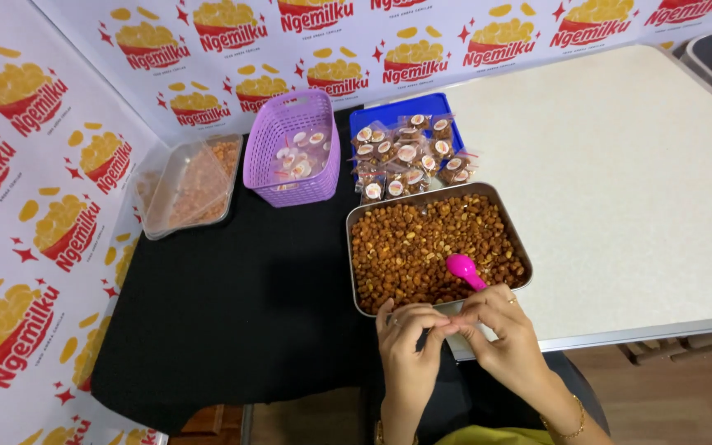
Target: Packaging peanuts into small plastic bags using a spoon and sorting packaged items into containers.
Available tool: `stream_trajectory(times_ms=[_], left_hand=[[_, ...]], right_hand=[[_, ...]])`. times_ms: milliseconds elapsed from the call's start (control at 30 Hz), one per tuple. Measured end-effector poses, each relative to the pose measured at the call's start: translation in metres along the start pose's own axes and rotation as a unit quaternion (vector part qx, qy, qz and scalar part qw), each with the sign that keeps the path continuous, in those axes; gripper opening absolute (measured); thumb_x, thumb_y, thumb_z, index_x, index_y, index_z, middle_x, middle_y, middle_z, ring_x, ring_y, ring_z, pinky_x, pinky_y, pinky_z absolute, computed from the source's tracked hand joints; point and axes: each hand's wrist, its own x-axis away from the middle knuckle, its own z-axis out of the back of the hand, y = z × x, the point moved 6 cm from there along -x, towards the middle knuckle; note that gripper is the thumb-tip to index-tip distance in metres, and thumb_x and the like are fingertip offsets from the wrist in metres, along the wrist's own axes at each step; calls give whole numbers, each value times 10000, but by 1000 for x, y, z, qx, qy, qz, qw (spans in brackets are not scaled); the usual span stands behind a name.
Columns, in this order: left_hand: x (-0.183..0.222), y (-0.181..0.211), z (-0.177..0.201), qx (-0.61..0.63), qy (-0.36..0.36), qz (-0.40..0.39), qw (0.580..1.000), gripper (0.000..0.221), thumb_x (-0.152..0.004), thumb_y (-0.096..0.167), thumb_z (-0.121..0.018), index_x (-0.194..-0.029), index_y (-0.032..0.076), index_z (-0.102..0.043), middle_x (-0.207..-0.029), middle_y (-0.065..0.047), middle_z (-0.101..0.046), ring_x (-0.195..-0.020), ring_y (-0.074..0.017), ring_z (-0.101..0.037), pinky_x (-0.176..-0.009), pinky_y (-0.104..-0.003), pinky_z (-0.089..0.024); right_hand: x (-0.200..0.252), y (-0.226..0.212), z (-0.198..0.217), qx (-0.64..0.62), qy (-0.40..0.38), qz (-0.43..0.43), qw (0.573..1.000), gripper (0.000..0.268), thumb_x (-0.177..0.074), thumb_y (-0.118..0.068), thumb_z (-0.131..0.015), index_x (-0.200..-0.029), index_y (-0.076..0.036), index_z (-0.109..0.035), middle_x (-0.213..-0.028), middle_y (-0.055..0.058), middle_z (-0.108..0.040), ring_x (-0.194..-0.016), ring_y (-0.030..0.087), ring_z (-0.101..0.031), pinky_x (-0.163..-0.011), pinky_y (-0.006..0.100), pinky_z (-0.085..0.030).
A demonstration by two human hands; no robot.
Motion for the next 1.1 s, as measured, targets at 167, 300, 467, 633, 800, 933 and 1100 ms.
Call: stream_trajectory(times_ms=[167,300,467,633,800,933,1100], left_hand=[[4,-5,3,6,2,5,1000,178,-872,226,-794,-771,182,-654,-793,83,-712,-792,-117,-706,-1110,-441,-347],[12,-12,4,-39,1,31,999,211,-949,217,-672,-744,188,-631,-768,90,-684,-805,-134,-685,-1151,-463,-276],[10,-5,12,-32,-46,10,998,191,-1005,285,-588,-856,171,-626,-849,45,-676,-925,-182,-653,-1147,-473,-278],[4,18,18,-66,-66,-49,994,214,-991,261,-605,-794,195,-654,-807,79,-682,-867,-170,-657,-1152,-515,-232],[5,30,23,-97,-5,-62,993,217,-952,263,-655,-742,211,-630,-755,106,-673,-879,-162,-668,-1158,-566,-184],[6,35,24,-93,11,-64,994,199,-878,188,-708,-697,229,-636,-727,128,-683,-921,-171,-666,-1154,-604,-171],[12,35,23,-76,19,-72,994,184,-866,172,-711,-708,210,-624,-738,123,-679,-924,-192,-679,-1151,-624,-167]], right_hand=[[-1,-8,3,32,0,24,999,143,-860,-260,-763,-818,-135,-707,-817,-26,-675,-829,175,-597,-847,339,-400],[-2,-15,3,33,-27,21,999,84,-910,-268,-712,-854,-212,-738,-822,-77,-638,-808,139,-563,-844,333,-342],[0,-23,6,48,-7,44,998,88,-930,-227,-692,-851,-189,-700,-831,-69,-638,-807,139,-560,-887,343,-343],[0,-31,11,10,-17,28,999,95,-922,-207,-696,-833,-186,-720,-809,-70,-635,-791,125,-565,-883,331,-351],[1,-31,22,-5,-33,9,999,109,-897,-271,-716,-833,-194,-760,-810,-67,-651,-809,133,-568,-889,332,-359],[5,-28,31,-13,-36,-13,999,123,-874,-266,-733,-815,-161,-756,-820,-43,-666,-828,156,-569,-864,334,-374],[12,-27,36,-13,-55,-12,998,151,-896,-268,-705,-800,-154,-726,-802,-37,-667,-805,158,-569,-853,332,-361]])
